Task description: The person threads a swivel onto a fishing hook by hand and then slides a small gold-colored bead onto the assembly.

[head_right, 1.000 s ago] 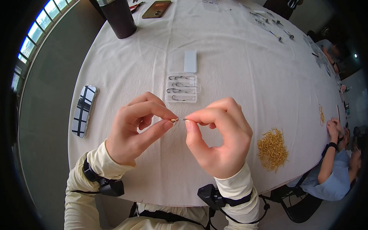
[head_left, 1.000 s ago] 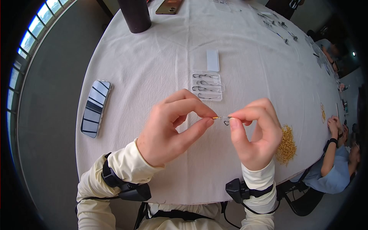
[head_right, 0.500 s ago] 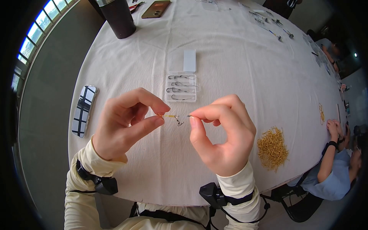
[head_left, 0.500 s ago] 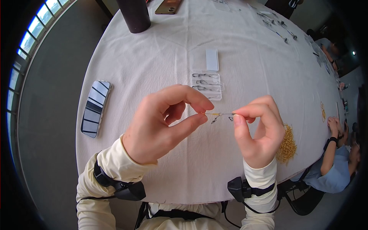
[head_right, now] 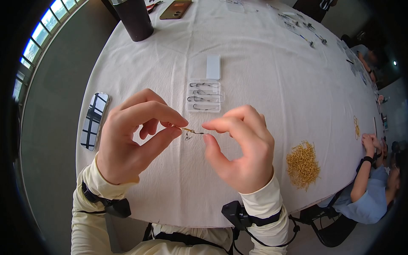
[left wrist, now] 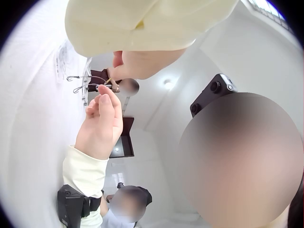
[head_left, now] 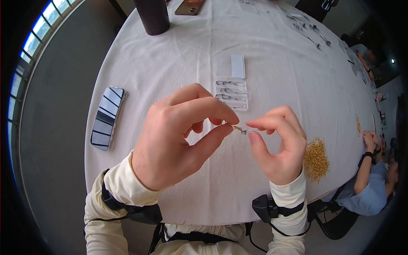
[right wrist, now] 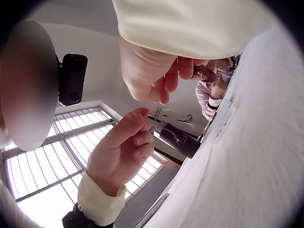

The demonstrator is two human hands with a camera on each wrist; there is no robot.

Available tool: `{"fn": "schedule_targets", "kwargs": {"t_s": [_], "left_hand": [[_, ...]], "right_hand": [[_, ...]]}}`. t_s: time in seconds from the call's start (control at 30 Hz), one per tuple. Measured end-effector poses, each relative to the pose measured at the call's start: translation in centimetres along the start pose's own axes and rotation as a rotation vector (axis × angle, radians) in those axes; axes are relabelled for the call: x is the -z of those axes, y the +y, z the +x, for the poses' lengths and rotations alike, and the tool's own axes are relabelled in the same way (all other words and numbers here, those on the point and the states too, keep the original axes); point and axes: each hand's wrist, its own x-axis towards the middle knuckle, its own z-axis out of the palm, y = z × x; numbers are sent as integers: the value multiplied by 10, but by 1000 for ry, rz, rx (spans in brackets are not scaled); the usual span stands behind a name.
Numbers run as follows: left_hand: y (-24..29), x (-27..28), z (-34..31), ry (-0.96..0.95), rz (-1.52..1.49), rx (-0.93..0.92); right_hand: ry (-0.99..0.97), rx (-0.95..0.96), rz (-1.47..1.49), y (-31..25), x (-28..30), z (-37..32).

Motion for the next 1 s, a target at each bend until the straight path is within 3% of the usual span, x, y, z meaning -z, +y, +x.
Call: {"fn": "schedule_targets", "kwargs": {"t_s": [0.37, 0.63, 0.83, 1.0], "left_hand": [[5, 1, -2, -36, -81, 30], [8, 1, -3, -80, -232, 250], [10, -4, -5, -48, -262, 285], [10, -8, -7, -28, -297, 293]], "right_hand": [[-10, 10, 68, -9, -10, -4], [-9, 13, 108, -10, -12, -6], [90, -2, 40, -16, -19, -9], [174, 106, -92, -15, -19, -10]]}}
